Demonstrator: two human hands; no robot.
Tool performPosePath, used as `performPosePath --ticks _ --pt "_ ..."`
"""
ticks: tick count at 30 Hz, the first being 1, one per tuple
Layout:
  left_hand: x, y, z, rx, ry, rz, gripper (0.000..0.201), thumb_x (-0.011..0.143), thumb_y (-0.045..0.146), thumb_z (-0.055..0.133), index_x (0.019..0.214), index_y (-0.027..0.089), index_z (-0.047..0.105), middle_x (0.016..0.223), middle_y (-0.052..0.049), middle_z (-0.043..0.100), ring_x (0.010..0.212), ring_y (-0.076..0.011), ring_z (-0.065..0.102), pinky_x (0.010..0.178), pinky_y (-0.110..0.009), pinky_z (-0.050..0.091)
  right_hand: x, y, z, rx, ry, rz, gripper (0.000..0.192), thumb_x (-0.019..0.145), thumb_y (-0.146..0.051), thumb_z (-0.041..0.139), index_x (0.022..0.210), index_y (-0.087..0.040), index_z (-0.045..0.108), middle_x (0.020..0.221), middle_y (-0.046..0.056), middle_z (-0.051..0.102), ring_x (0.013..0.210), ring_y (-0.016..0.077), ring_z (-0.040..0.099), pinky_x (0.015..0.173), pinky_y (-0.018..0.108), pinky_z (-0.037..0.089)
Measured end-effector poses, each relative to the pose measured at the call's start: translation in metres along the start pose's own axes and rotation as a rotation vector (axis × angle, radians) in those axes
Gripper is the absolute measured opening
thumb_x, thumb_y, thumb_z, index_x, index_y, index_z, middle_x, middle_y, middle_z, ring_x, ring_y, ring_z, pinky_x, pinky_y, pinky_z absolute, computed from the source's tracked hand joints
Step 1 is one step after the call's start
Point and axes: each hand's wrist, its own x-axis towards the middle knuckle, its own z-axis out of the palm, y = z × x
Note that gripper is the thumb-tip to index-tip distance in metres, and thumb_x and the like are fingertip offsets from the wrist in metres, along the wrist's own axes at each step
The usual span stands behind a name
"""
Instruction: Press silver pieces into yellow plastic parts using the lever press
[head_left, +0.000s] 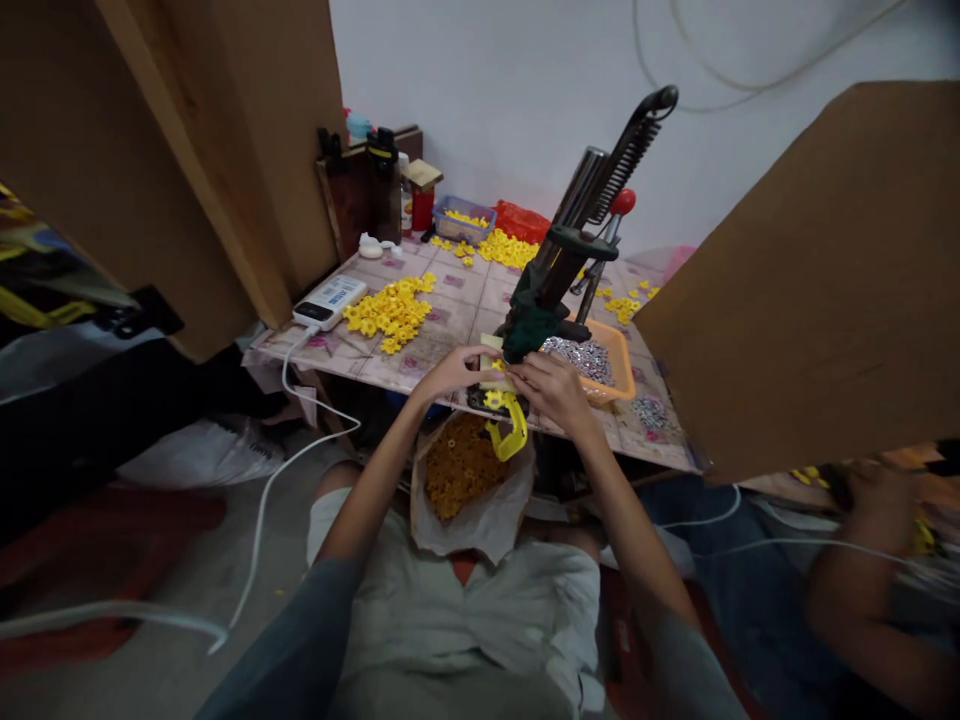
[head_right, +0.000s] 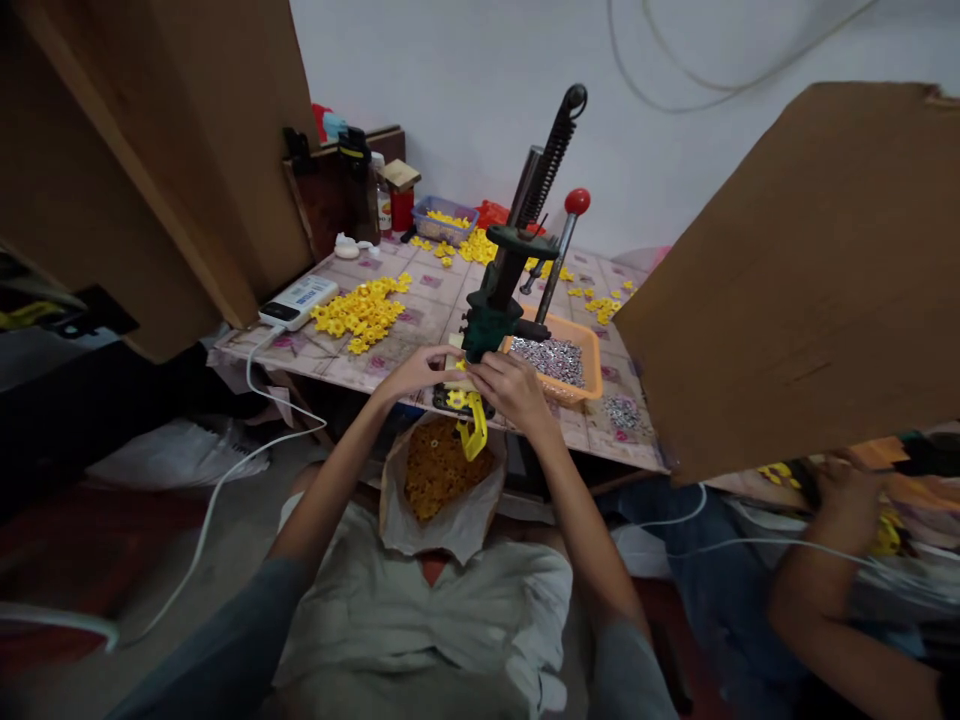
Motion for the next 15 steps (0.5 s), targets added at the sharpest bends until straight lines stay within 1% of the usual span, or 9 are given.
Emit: performPosePath --ticks 4,6,7,8,9,11,13,14,15 --pt "-0.002 0.003 -0.002 -0.008 -0.046 0.024 0.061 0.076 0.062 0.089 0.114 0.015 0.082 0.086 -0.003 0.07 0.073 -0.0154 0.055 0.071 -0.028 0.045 -0.004 -0.006 0.004 -0.075 -0.089 -0.034 0.038 0.115 -0.033 0.046 0.121 -0.021 0.082 0.1 0.012 0.076 0.094 0.0253 0.069 0.087 0.04 0.052" --pt "-0.002 0.003 -0.001 -0.014 -0.046 0.03 0.061 0.076 0.063 0.089 0.112 0.015 0.082 0.089 -0.003 0.072 0.074 -0.0155 0.057 0.071 -0.028 0.045 -0.013 -0.012 0.006 -0.072 -0.076 -0.034 0.037 0.113 -0.032 0.048 0.129 -0.022 0.08 0.101 0.012 0.077 0.094 0.0269 0.069 0.089 0.043 0.053" --pt "-0.002 0.003 -0.001 -0.012 -0.044 0.032 0.061 0.076 0.063 0.089 0.112 0.015 0.083 0.09 -0.004 0.073 0.074 -0.0154 0.057 0.071 -0.028 0.045 -0.017 -0.015 0.004 -0.072 -0.035 -0.029 0.037 0.112 -0.032 0.048 0.131 -0.023 0.08 0.098 0.012 0.077 0.093 0.0277 0.069 0.089 0.044 0.053" --pt "-0.001 0.002 -0.001 -0.008 -0.037 0.032 0.06 0.076 0.063 0.089 0.112 0.015 0.083 0.091 -0.004 0.074 0.074 -0.0152 0.056 0.071 -0.028 0.045 -0.019 -0.016 0.0 -0.077 0.043 -0.01 0.037 0.112 -0.033 0.048 0.13 -0.023 0.08 0.095 0.012 0.075 0.091 0.0284 0.069 0.089 0.046 0.053" --pt "-0.001 0.001 0.0 -0.003 -0.027 0.029 0.06 0.076 0.063 0.089 0.112 0.015 0.083 0.091 -0.004 0.074 0.074 -0.015 0.056 0.07 -0.027 0.045 -0.017 -0.014 -0.006 -0.083 0.161 0.035 0.038 0.112 -0.035 0.047 0.127 -0.024 0.079 0.094 0.012 0.074 0.092 0.0294 0.069 0.09 0.048 0.053" --pt "0.0 -0.001 0.001 0.004 0.005 0.02 0.059 0.078 0.062 0.088 0.112 0.015 0.083 0.094 -0.005 0.076 0.073 -0.015 0.055 0.069 -0.028 0.044 0.001 0.0 -0.026 -0.074 0.517 0.205 0.04 0.113 -0.039 0.042 0.125 -0.023 0.076 0.105 0.014 0.072 0.105 0.032 0.068 0.099 0.053 0.053" --pt "0.001 -0.002 0.002 0.006 0.032 0.025 0.056 0.079 0.06 0.087 0.112 0.015 0.084 0.103 -0.008 0.078 0.079 -0.0165 0.059 0.073 -0.029 0.046 0.043 0.032 -0.052 0.036 0.876 0.431 0.045 0.115 -0.045 0.034 0.13 -0.021 0.068 0.127 0.018 0.066 0.125 0.0332 0.062 0.109 0.059 0.05" --pt "0.001 -0.003 0.002 0.006 0.035 0.035 0.056 0.08 0.059 0.087 0.113 0.015 0.084 0.109 -0.009 0.079 0.084 -0.0178 0.062 0.076 -0.029 0.048 0.07 0.054 -0.063 0.149 0.975 0.516 0.047 0.114 -0.048 0.031 0.135 -0.02 0.063 0.135 0.018 0.062 0.128 0.0322 0.061 0.107 0.059 0.051" --pt "0.002 -0.003 0.002 0.008 0.031 0.045 0.055 0.08 0.058 0.087 0.114 0.014 0.084 0.114 -0.011 0.079 0.09 -0.0192 0.065 0.08 -0.03 0.049 0.099 0.077 -0.073 0.328 0.977 0.615 0.051 0.115 -0.051 0.024 0.137 -0.02 0.058 0.133 0.017 0.061 0.121 0.0298 0.064 0.1 0.057 0.055"
